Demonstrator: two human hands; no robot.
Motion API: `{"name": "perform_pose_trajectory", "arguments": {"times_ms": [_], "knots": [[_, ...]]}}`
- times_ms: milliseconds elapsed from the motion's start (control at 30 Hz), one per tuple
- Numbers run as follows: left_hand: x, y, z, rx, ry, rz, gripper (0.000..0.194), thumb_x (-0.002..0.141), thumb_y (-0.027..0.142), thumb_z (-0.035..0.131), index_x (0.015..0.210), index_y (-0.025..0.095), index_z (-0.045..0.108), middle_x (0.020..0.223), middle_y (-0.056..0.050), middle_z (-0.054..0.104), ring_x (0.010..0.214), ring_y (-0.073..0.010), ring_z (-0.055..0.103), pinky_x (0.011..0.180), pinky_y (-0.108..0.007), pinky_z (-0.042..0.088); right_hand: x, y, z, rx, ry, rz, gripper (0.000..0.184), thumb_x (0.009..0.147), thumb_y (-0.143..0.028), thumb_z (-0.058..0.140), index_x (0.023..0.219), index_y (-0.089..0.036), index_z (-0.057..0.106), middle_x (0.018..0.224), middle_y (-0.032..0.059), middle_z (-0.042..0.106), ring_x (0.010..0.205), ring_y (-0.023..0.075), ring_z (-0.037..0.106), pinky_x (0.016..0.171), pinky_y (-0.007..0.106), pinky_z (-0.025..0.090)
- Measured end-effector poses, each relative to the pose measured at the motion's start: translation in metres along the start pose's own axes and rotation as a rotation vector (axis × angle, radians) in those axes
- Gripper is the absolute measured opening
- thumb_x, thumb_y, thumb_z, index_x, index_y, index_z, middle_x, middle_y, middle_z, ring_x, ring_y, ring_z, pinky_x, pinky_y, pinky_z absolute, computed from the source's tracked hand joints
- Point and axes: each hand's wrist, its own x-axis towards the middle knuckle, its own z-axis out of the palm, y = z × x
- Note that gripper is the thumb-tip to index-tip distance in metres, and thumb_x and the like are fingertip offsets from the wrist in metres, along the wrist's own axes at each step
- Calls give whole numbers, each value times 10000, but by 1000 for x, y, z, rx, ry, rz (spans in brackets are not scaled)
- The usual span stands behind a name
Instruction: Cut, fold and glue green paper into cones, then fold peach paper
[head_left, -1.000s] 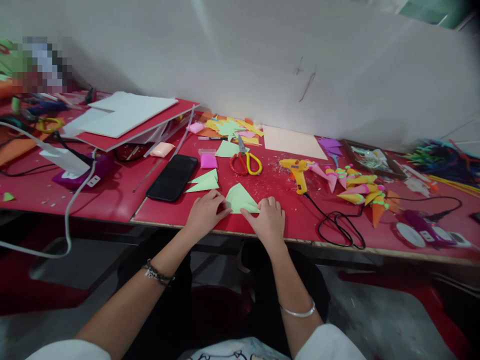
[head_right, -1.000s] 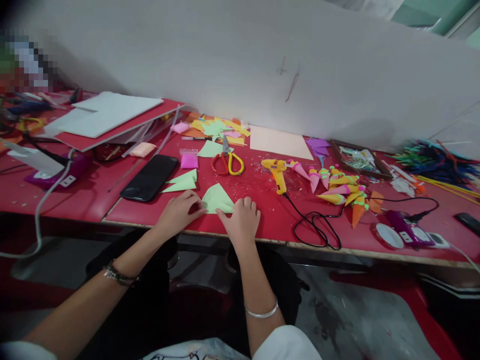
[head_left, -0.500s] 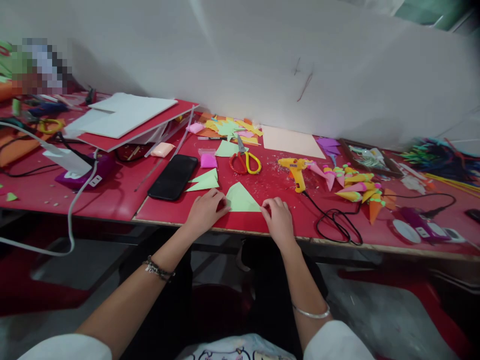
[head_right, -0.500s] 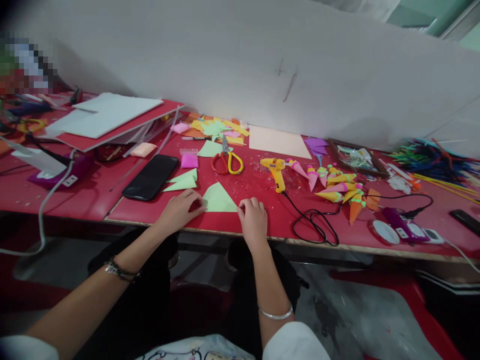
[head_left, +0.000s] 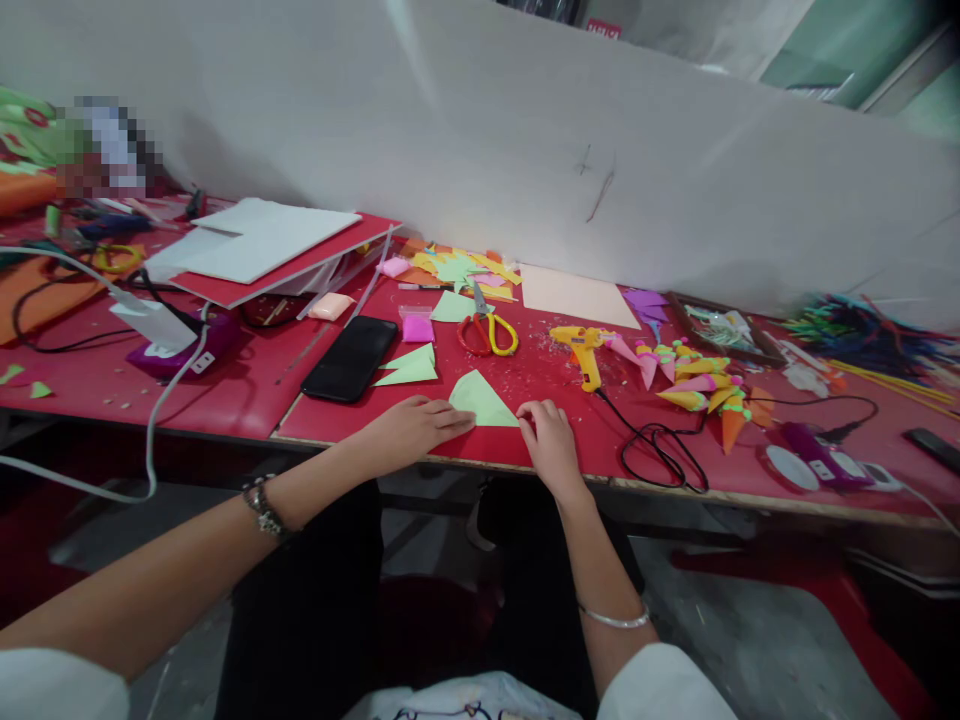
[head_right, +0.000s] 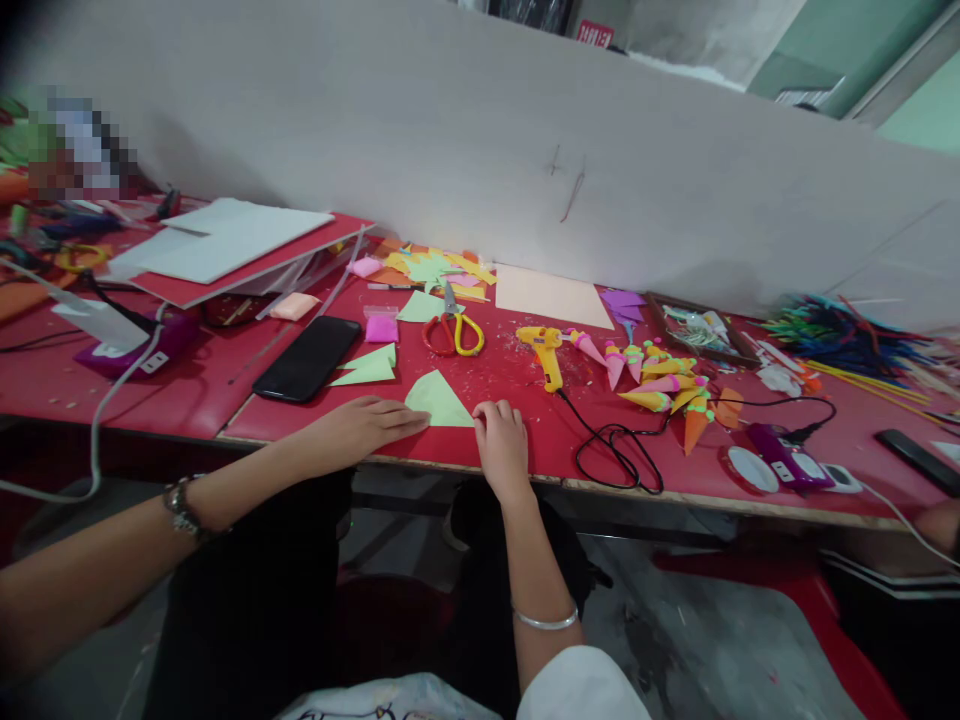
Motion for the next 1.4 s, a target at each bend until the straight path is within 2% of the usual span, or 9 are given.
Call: {"name": "perform_pose_trajectory", "arguments": {"times_ms": [200, 300, 367, 467, 567, 667, 833, 1000, 1400], "knots": [[-4, -5, -10, -119, -31, 55, 436, 814, 146, 428, 1232, 268, 396, 1286, -20, 444, 1160, -159, 399, 950, -287, 269, -3, 8, -10, 154, 7, -169, 453, 754, -53, 289, 1143, -195, 472, 1127, 88, 515, 1055, 190, 447, 853, 369, 378], [2, -7, -11, -159, -16, 64, 334, 809, 147, 417, 1127, 213, 493, 1230, -48, 495, 1140, -164, 420, 952, -293, 288, -11, 1, -17, 113, -151, -383, 527, 741, -52, 317, 1210, -257, 443, 1271, 30, 447, 1198, 172, 338, 936, 383, 323], [3, -4, -8, -127, 38, 39, 329, 813, 109, 379, 1105, 194, 506, 1204, -58, 513, 1134, -165, 421, 972, -320, 266, -17, -6, -21, 60, -238, -439, 515, 749, -82, 351, 1211, -290, 443, 1281, 7, 443, 1206, 166, 332, 962, 394, 289], [2, 9, -4, -90, 123, -34, 322, 841, 163, 361, 1138, 190, 480, 1178, -63, 521, 1124, -173, 418, 977, -344, 257, -28, -19, -21, -19, -231, -405, 459, 764, -205, 444, 1218, -274, 438, 1240, 37, 471, 1153, 202, 372, 984, 428, 227], [1, 28, -3, -124, 155, -114, 358, 823, 325, 429, 1156, 198, 463, 1150, -69, 520, 1077, -193, 443, 928, -341, 313, -34, -28, -18, -91, -184, -350, 494, 740, -327, 530, 1213, -207, 450, 1094, 98, 528, 1026, 245, 426, 927, 427, 277], [3, 38, 0, -158, 157, -149, 455, 764, 428, 502, 1155, 201, 460, 1126, -72, 521, 1049, -200, 459, 907, -335, 329, -36, -29, -14, -115, -153, -315, 465, 754, -325, 533, 1195, -197, 461, 1042, 103, 532, 971, 238, 440, 862, 395, 323], [5, 33, 7, -117, 193, -112, 289, 791, 382, 503, 1009, 195, 531, 1054, -50, 566, 997, -176, 490, 900, -327, 304, -31, -20, -13, -13, -161, -375, 296, 795, -325, 494, 1080, -253, 533, 1173, 58, 499, 1079, 209, 409, 881, 358, 316], [2, 30, 7, -159, 215, -139, 134, 834, 291, 460, 871, 219, 567, 934, 11, 602, 878, -134, 513, 814, -286, 312, -25, -20, -16, -14, -196, -361, 235, 805, -363, 484, 991, -257, 582, 994, 38, 565, 912, 196, 477, 786, 328, 349], [5, 41, 14, -187, 294, -354, 196, 816, 357, 484, 760, 201, 587, 818, 7, 600, 787, -143, 492, 704, -281, 306, -2, -19, -27, 109, -281, -438, 192, 843, -272, 447, 817, -205, 624, 814, 11, 595, 777, 131, 520, 739, 263, 356]]}}
